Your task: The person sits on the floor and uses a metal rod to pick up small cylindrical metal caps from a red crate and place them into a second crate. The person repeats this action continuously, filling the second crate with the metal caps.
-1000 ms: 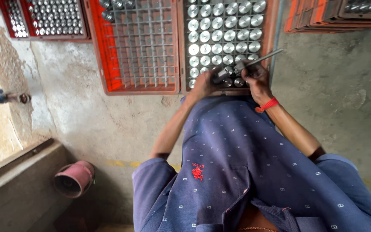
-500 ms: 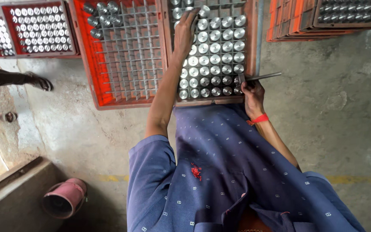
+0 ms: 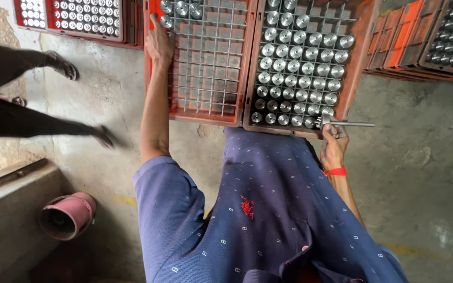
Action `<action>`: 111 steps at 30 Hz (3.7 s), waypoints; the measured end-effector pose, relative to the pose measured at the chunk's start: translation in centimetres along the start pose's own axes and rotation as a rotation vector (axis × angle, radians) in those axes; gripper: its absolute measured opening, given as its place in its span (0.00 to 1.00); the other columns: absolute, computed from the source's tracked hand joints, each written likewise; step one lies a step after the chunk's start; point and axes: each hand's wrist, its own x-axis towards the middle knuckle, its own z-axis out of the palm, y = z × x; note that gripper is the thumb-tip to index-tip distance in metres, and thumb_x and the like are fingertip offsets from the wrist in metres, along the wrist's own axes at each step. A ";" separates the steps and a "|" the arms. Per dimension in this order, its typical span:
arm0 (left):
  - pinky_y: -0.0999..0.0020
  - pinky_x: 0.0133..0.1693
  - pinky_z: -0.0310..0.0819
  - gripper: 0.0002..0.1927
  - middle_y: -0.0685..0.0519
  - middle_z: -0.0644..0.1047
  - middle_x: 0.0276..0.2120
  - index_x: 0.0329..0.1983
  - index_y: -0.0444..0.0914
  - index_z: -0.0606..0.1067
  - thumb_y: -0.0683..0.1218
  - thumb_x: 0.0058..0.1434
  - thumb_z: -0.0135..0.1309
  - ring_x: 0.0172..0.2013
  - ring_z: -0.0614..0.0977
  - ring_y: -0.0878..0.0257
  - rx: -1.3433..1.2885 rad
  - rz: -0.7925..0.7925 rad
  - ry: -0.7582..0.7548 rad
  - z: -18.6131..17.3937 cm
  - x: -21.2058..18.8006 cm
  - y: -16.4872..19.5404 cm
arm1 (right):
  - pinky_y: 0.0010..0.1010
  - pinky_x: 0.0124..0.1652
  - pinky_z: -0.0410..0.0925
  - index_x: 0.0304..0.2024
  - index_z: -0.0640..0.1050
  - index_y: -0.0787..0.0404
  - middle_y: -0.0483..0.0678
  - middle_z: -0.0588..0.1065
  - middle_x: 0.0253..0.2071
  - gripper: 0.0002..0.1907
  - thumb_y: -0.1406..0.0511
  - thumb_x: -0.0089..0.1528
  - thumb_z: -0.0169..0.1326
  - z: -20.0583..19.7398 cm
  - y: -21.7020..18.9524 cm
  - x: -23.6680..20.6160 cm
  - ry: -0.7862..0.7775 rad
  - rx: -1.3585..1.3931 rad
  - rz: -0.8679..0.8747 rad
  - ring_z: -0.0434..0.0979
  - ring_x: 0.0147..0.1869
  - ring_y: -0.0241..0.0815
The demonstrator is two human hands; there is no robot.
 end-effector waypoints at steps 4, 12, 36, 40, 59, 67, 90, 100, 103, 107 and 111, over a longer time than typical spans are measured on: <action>0.49 0.30 0.77 0.31 0.38 0.80 0.32 0.58 0.35 0.66 0.50 0.57 0.66 0.34 0.84 0.40 -0.062 0.032 0.089 0.5 -0.2 1.3 | 0.21 0.53 0.69 0.59 0.73 0.70 0.45 0.76 0.47 0.18 0.77 0.67 0.56 0.2 0.9 0.3 -0.038 0.013 0.006 0.75 0.50 0.31; 0.60 0.40 0.79 0.20 0.45 0.77 0.42 0.53 0.36 0.79 0.46 0.58 0.68 0.39 0.82 0.54 -0.662 0.169 0.257 -2.8 -3.7 -1.7 | 0.21 0.54 0.69 0.61 0.72 0.70 0.47 0.78 0.49 0.21 0.75 0.65 0.56 1.3 1.4 0.0 -0.058 -0.086 0.036 0.77 0.52 0.32; 0.54 0.40 0.77 0.29 0.44 0.84 0.36 0.53 0.43 0.78 0.52 0.46 0.68 0.40 0.84 0.45 -0.766 0.377 -0.532 7.6 -29.2 16.2 | 0.31 0.67 0.67 0.62 0.74 0.67 0.51 0.74 0.64 0.25 0.73 0.63 0.64 8.4 -4.6 -0.8 -0.781 -0.611 -0.440 0.73 0.70 0.40; 0.56 0.42 0.78 0.30 0.41 0.83 0.39 0.56 0.39 0.78 0.53 0.49 0.68 0.42 0.86 0.48 -0.835 0.412 -0.670 8.9 -29.5 16.8 | 0.25 0.60 0.69 0.61 0.74 0.66 0.47 0.75 0.59 0.24 0.73 0.62 0.62 5.4 -3.5 1.4 -0.776 -0.437 -0.059 0.74 0.62 0.33; 0.50 0.53 0.79 0.20 0.39 0.75 0.59 0.69 0.44 0.71 0.41 0.75 0.50 0.56 0.81 0.40 -0.687 0.661 0.191 6.1 -8.3 26.1 | 0.22 0.53 0.68 0.50 0.75 0.65 0.43 0.75 0.43 0.14 0.78 0.62 0.57 0.3 -1.3 4.5 -0.083 0.006 -0.056 0.75 0.48 0.32; 0.52 0.53 0.75 0.14 0.45 0.81 0.49 0.57 0.43 0.77 0.46 0.69 0.58 0.52 0.81 0.47 -0.589 0.204 0.244 3.6 -6.9 14.9 | 0.23 0.52 0.68 0.48 0.75 0.65 0.43 0.75 0.41 0.14 0.79 0.61 0.56 0.3 0.1 3.0 -0.061 0.037 0.037 0.75 0.47 0.32; 0.63 0.35 0.78 0.18 0.50 0.78 0.37 0.48 0.38 0.73 0.43 0.58 0.68 0.35 0.81 0.59 -1.715 -0.157 -0.177 6.8 -13.0 7.6 | 0.23 0.56 0.70 0.54 0.73 0.68 0.43 0.77 0.50 0.19 0.80 0.61 0.53 5.3 2.8 1.8 -0.202 -0.121 0.076 0.77 0.53 0.31; 0.57 0.37 0.77 0.18 0.43 0.83 0.33 0.46 0.37 0.80 0.49 0.54 0.66 0.36 0.85 0.46 -0.857 0.232 -0.351 9.0 -28.7 14.3 | 0.25 0.58 0.69 0.61 0.74 0.65 0.45 0.77 0.54 0.21 0.74 0.65 0.60 9.8 -2.1 -0.1 -0.508 -0.320 -0.053 0.76 0.58 0.34; 0.54 0.39 0.76 0.25 0.42 0.82 0.34 0.50 0.39 0.78 0.51 0.50 0.67 0.37 0.84 0.43 -0.720 0.284 -0.396 8.5 -29.2 15.5 | 0.29 0.63 0.68 0.62 0.73 0.66 0.47 0.75 0.58 0.23 0.75 0.64 0.60 9.6 -3.5 -0.8 -0.648 -0.435 -0.170 0.74 0.63 0.37; 0.54 0.40 0.77 0.25 0.42 0.83 0.36 0.49 0.38 0.79 0.52 0.50 0.68 0.40 0.84 0.43 -0.747 0.355 -0.511 8.7 -29.5 16.3 | 0.30 0.65 0.66 0.62 0.71 0.67 0.47 0.73 0.63 0.28 0.77 0.59 0.59 7.6 -3.8 -0.5 -0.764 -0.500 -0.211 0.71 0.68 0.38; 0.54 0.41 0.77 0.27 0.41 0.83 0.36 0.50 0.35 0.78 0.53 0.51 0.68 0.39 0.86 0.46 -0.843 0.379 -0.719 9.2 -29.7 16.7 | 0.25 0.58 0.70 0.59 0.75 0.66 0.45 0.77 0.58 0.23 0.77 0.61 0.59 4.8 -3.3 1.9 -0.784 -0.502 -0.058 0.75 0.60 0.34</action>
